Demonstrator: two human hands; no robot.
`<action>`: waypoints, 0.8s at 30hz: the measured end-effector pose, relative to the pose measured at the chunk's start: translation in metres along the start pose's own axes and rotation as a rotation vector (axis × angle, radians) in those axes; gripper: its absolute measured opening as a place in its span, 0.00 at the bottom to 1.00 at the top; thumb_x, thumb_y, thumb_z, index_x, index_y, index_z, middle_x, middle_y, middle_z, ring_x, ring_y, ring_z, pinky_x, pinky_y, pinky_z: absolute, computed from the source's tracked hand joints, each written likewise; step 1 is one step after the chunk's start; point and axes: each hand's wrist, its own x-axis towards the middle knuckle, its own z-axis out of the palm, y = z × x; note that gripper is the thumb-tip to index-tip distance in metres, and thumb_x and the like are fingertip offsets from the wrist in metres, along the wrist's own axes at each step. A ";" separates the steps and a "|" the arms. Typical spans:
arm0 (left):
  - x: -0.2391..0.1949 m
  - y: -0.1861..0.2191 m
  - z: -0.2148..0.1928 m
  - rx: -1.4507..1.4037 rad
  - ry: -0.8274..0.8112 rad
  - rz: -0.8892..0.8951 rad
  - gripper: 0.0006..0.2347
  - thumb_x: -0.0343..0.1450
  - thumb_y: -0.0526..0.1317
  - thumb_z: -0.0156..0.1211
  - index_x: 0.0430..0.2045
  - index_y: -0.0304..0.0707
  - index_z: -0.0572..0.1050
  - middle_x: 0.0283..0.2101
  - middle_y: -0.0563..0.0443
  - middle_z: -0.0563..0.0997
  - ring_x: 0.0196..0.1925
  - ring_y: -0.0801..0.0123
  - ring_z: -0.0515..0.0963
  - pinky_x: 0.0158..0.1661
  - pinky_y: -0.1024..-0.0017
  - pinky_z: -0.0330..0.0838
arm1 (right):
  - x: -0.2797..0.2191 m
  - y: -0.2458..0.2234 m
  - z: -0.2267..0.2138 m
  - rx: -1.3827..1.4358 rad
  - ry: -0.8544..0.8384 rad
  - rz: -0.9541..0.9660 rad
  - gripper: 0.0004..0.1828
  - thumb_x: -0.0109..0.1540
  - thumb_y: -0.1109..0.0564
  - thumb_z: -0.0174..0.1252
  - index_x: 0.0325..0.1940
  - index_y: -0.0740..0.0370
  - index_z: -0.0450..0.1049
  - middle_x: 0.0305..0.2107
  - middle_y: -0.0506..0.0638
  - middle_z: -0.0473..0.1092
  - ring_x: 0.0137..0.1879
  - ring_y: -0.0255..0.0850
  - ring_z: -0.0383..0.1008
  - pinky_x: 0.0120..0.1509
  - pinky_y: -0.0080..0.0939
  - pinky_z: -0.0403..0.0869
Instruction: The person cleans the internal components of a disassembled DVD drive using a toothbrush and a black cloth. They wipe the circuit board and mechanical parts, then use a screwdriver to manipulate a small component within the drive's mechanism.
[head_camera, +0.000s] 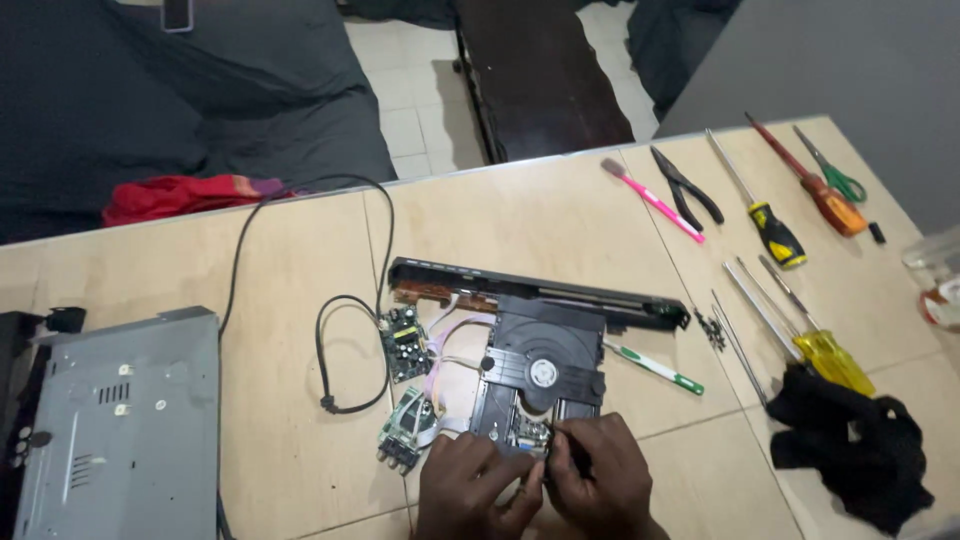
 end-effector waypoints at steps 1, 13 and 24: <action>-0.002 0.002 0.000 0.030 -0.003 -0.001 0.04 0.68 0.44 0.65 0.23 0.53 0.79 0.20 0.54 0.67 0.20 0.62 0.66 0.26 0.64 0.55 | 0.001 -0.002 -0.002 -0.011 -0.017 0.019 0.04 0.62 0.59 0.57 0.39 0.60 0.76 0.29 0.49 0.75 0.31 0.43 0.71 0.38 0.38 0.71; -0.019 -0.001 -0.008 0.149 -0.123 -0.037 0.15 0.68 0.57 0.73 0.38 0.51 0.83 0.20 0.57 0.69 0.21 0.68 0.70 0.26 0.67 0.60 | 0.009 -0.023 -0.015 -0.015 -0.004 -0.007 0.05 0.60 0.64 0.57 0.37 0.66 0.78 0.31 0.55 0.75 0.32 0.44 0.74 0.39 0.38 0.73; -0.023 0.001 -0.007 0.173 -0.119 -0.101 0.16 0.65 0.58 0.74 0.38 0.54 0.84 0.21 0.60 0.72 0.21 0.68 0.74 0.33 0.66 0.66 | 0.009 -0.023 -0.013 -0.063 -0.012 0.052 0.06 0.65 0.62 0.53 0.38 0.67 0.75 0.33 0.57 0.74 0.37 0.49 0.74 0.45 0.42 0.74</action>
